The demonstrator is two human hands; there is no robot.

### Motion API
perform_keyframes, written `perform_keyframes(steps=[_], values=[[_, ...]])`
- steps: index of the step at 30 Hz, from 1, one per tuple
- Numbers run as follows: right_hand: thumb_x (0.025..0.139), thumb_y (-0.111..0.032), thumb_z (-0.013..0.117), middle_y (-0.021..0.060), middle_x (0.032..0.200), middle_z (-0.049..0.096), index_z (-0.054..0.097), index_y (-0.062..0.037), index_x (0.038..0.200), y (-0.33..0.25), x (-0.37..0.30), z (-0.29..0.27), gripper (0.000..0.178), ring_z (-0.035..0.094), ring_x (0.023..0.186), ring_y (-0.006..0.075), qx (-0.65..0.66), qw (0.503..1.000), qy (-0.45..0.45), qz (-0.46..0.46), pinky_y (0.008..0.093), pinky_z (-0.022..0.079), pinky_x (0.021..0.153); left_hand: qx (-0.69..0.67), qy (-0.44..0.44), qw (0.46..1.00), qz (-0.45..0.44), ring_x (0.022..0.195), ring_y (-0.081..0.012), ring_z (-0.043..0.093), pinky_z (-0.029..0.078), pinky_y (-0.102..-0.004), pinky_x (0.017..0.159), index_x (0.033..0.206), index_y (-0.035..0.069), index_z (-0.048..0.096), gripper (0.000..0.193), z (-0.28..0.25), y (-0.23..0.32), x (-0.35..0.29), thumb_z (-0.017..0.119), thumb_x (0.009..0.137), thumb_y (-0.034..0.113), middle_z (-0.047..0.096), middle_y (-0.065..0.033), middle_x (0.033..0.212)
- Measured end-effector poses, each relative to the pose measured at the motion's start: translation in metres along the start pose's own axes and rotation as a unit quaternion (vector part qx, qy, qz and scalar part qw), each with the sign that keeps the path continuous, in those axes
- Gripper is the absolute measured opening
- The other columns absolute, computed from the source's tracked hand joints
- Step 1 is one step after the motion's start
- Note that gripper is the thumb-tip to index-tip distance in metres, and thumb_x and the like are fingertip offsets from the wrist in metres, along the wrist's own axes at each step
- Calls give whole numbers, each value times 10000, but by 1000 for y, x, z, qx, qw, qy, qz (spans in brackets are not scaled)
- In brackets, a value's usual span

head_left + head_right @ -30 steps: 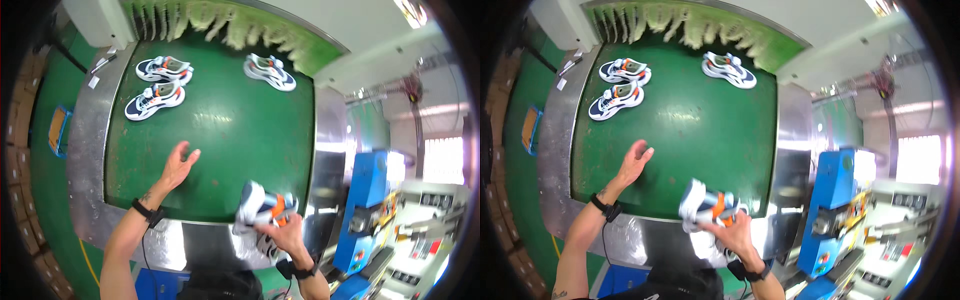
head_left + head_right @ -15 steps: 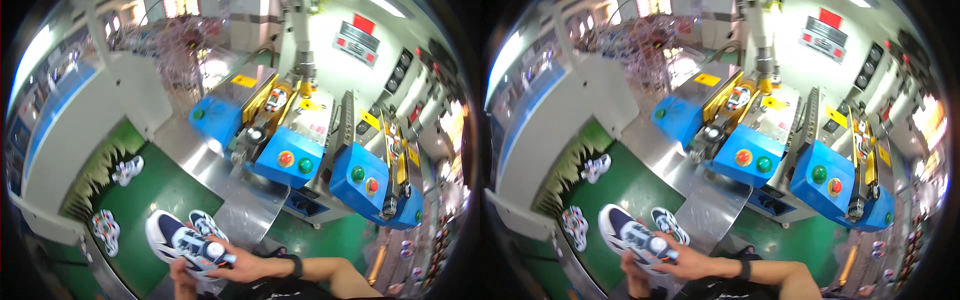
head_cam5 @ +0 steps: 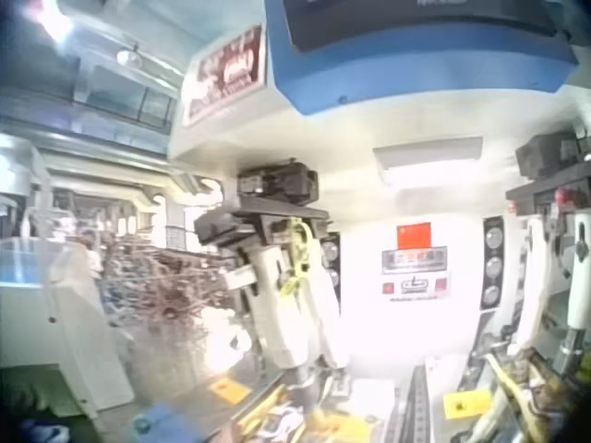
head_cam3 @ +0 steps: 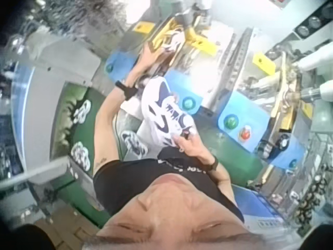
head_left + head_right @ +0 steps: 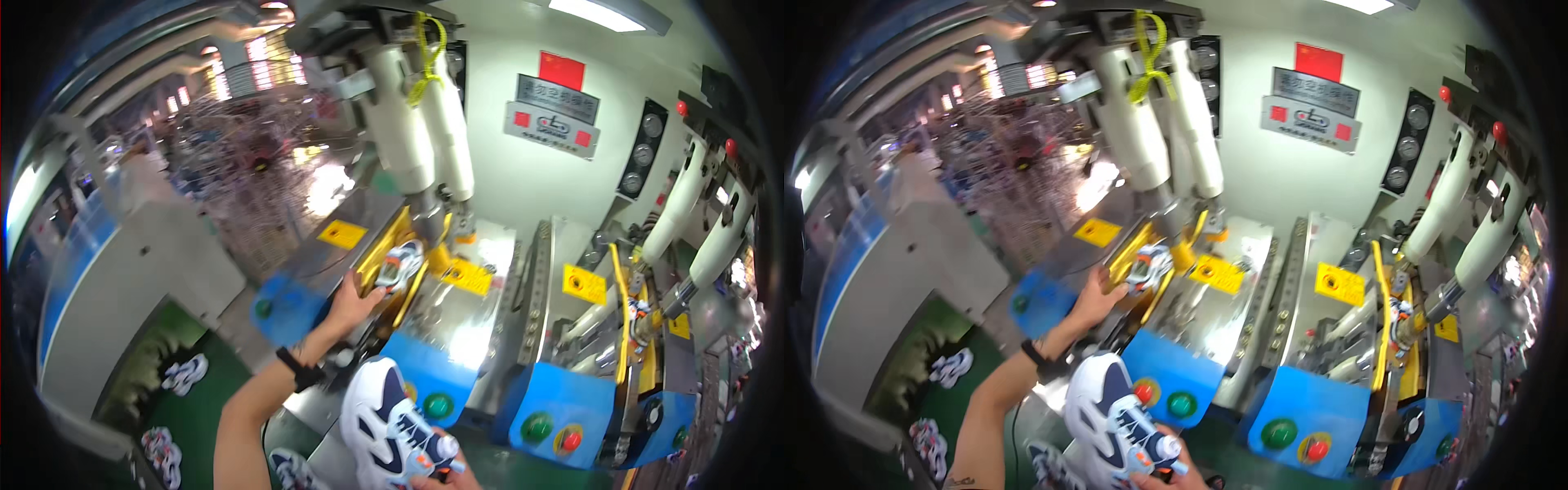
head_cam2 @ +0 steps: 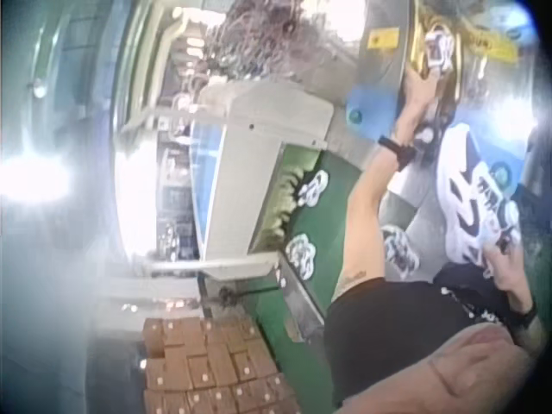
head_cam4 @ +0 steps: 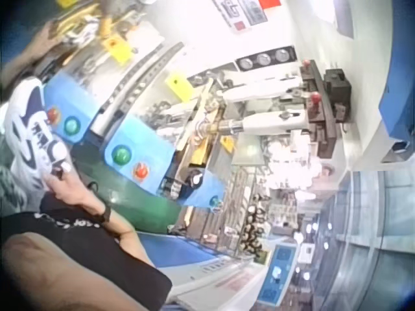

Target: Operating an automated machine to process and attach soles to shoes on a production line.

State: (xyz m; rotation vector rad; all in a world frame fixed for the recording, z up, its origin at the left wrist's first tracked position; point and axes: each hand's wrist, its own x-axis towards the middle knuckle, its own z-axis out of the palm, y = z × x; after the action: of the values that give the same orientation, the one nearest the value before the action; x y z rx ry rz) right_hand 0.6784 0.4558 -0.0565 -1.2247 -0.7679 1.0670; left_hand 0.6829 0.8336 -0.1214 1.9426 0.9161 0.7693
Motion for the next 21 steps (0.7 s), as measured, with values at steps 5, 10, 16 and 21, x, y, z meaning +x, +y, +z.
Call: perform_keyframes(steps=[5,10,16,21], values=[[837,-61,587,46,905,595,331,4,1340,0,35,-20,568,540,620,76,-63,993,78,66,212,429,490,195,-139,968,78,1052,-498,515,435,-483,897,1248,-112,238,777,47,-49,127,701,768,287,479,-391,1136],[874,-87,545,27,763,575,469,-19,1240,-20,85,6,380,510,545,66,2,972,192,136,191,405,453,85,-232,968,-47,1093,-396,535,429,-420,919,1261,-142,273,785,28,-15,160,714,742,247,503,-325,1162],[905,-101,577,85,1162,573,438,-9,1267,-9,206,26,399,575,1023,153,180,958,163,152,326,488,866,-417,-77,904,-52,1072,-199,543,448,-338,926,1394,13,277,718,-120,-31,30,647,781,69,521,-115,1230],[872,-194,588,70,918,612,527,-78,1052,9,412,-48,223,628,738,188,167,948,158,220,352,537,562,-491,143,857,-70,1266,-331,425,376,-435,1027,1421,4,245,836,-199,-132,-144,609,687,173,370,-192,1400]])
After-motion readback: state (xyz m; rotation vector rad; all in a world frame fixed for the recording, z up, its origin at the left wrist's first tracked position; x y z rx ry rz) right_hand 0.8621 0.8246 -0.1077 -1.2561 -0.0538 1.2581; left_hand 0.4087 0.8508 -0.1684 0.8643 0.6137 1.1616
